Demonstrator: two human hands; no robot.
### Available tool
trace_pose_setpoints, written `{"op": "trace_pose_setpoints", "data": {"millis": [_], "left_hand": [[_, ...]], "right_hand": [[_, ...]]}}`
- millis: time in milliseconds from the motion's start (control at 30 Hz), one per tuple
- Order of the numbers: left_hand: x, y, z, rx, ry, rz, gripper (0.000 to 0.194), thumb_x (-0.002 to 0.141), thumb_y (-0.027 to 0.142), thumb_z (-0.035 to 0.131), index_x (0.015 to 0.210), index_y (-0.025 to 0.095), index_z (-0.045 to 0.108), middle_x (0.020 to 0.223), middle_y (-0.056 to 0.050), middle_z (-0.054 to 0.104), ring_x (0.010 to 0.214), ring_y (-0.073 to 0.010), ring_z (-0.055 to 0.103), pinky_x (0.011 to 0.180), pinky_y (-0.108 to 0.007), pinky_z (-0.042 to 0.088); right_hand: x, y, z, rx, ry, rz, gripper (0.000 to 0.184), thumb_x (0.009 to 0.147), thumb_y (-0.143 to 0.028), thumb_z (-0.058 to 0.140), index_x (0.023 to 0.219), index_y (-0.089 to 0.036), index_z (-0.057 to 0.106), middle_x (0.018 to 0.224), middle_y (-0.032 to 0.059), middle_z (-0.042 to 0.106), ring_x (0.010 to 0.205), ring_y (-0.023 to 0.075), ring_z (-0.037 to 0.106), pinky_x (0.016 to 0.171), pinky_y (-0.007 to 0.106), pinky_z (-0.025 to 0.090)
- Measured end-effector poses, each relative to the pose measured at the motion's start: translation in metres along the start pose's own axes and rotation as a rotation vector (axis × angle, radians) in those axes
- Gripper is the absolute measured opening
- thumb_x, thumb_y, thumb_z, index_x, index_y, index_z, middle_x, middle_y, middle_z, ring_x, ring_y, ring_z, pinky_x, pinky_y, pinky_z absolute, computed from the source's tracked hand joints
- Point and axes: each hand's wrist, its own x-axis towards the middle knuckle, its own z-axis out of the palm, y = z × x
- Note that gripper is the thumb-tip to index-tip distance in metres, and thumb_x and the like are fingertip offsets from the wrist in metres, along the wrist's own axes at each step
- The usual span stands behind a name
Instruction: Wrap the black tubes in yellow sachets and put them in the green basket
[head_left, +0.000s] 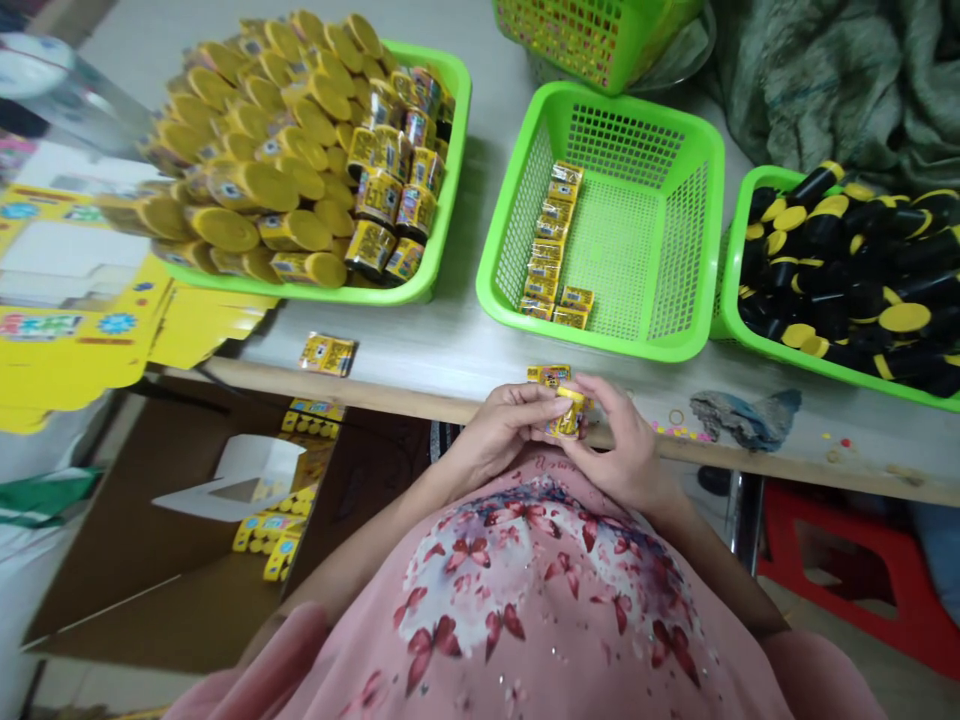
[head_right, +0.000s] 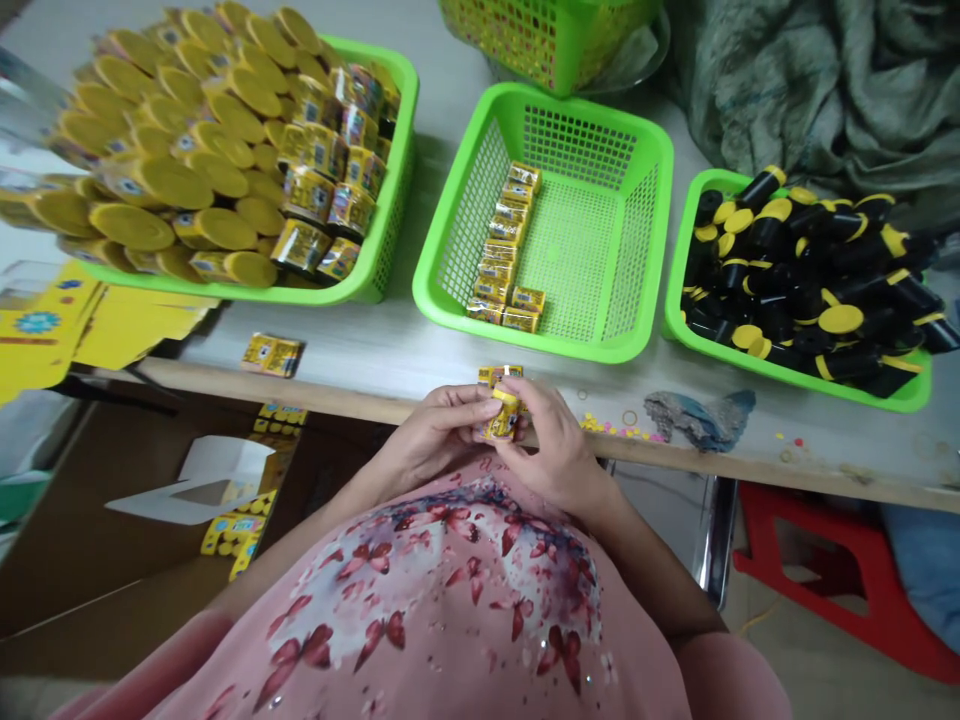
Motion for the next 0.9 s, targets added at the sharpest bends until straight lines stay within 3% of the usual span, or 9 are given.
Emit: {"op": "trace_pose_setpoints", "data": {"millis": [100,200,300,333,433,533,700,900], "left_hand": [[0.001,-0.002,0.002,0.127,0.096,0.065,0.03,0.055,0.029,0.093,0.076,0.014,0.079,0.069,-0.002,0.074,0.061,-0.0122,0.066,0.064,-0.022,0.054],[0.002,-0.004,0.006,0.378,0.256,0.244,0.025,0.057,0.026,0.09,0.075,0.015,0.077,0.071,-0.002,0.074,0.065,-0.0143,0.065,0.066,-0.024,0.053],[0.002,-0.004,0.008,0.523,0.376,0.387,0.024,0.058,0.025,0.088,0.077,0.016,0.076,0.074,-0.001,0.074,0.07,-0.0152,0.065,0.068,-0.025,0.052],[0.002,-0.003,0.008,0.489,0.346,0.373,0.027,0.059,0.026,0.088,0.081,0.016,0.076,0.077,-0.001,0.075,0.072,-0.0153,0.066,0.07,-0.025,0.053],[0.0,0.0,0.002,0.222,0.096,0.172,0.036,0.065,0.037,0.087,0.09,0.015,0.076,0.083,-0.004,0.077,0.074,-0.0159,0.069,0.072,-0.027,0.056],[-0.003,0.002,-0.002,0.047,-0.046,0.033,0.036,0.067,0.041,0.087,0.087,0.013,0.076,0.077,-0.005,0.076,0.07,-0.0156,0.07,0.072,-0.028,0.058],[-0.004,0.005,-0.002,0.001,-0.038,-0.014,0.034,0.06,0.033,0.092,0.082,0.012,0.077,0.071,-0.003,0.074,0.064,-0.0131,0.069,0.068,-0.025,0.058],[-0.004,0.006,-0.001,0.17,0.09,0.007,0.029,0.051,0.026,0.092,0.069,0.013,0.074,0.061,0.002,0.068,0.054,-0.0087,0.06,0.058,-0.021,0.05]], "right_hand": [[0.002,-0.002,-0.001,-0.088,-0.041,-0.085,0.066,0.091,-0.012,0.057,0.151,-0.027,0.033,0.128,0.0104,0.066,0.121,0.025,0.063,0.103,0.045,0.057],[0.003,0.001,0.003,-0.122,-0.086,-0.127,0.068,0.092,-0.01,0.052,0.154,-0.024,0.028,0.13,0.0117,0.065,0.123,0.0267,0.061,0.106,0.048,0.054],[0.004,0.007,0.009,-0.121,-0.031,-0.158,0.066,0.091,-0.009,0.052,0.152,-0.024,0.032,0.128,0.0114,0.066,0.121,0.0261,0.062,0.103,0.046,0.056],[0.005,0.008,0.011,-0.104,0.013,-0.15,0.065,0.09,-0.009,0.055,0.15,-0.024,0.035,0.126,0.0109,0.067,0.119,0.025,0.064,0.102,0.044,0.057],[0.006,0.008,0.014,-0.024,0.111,-0.08,0.065,0.089,-0.014,0.064,0.147,-0.027,0.038,0.124,0.0093,0.068,0.115,0.0222,0.067,0.098,0.039,0.06],[0.007,0.005,0.009,0.035,0.077,-0.033,0.066,0.089,-0.018,0.067,0.147,-0.028,0.039,0.128,0.0097,0.066,0.118,0.0234,0.066,0.099,0.041,0.059],[0.01,0.002,-0.004,0.011,-0.019,-0.048,0.049,0.087,-0.02,0.067,0.134,-0.024,0.053,0.122,0.0109,0.065,0.115,0.0253,0.064,0.098,0.044,0.057],[0.01,-0.002,-0.004,-0.119,-0.042,-0.157,0.042,0.088,-0.018,0.063,0.129,-0.021,0.052,0.107,0.0103,0.067,0.102,0.0257,0.065,0.087,0.044,0.059]]}}
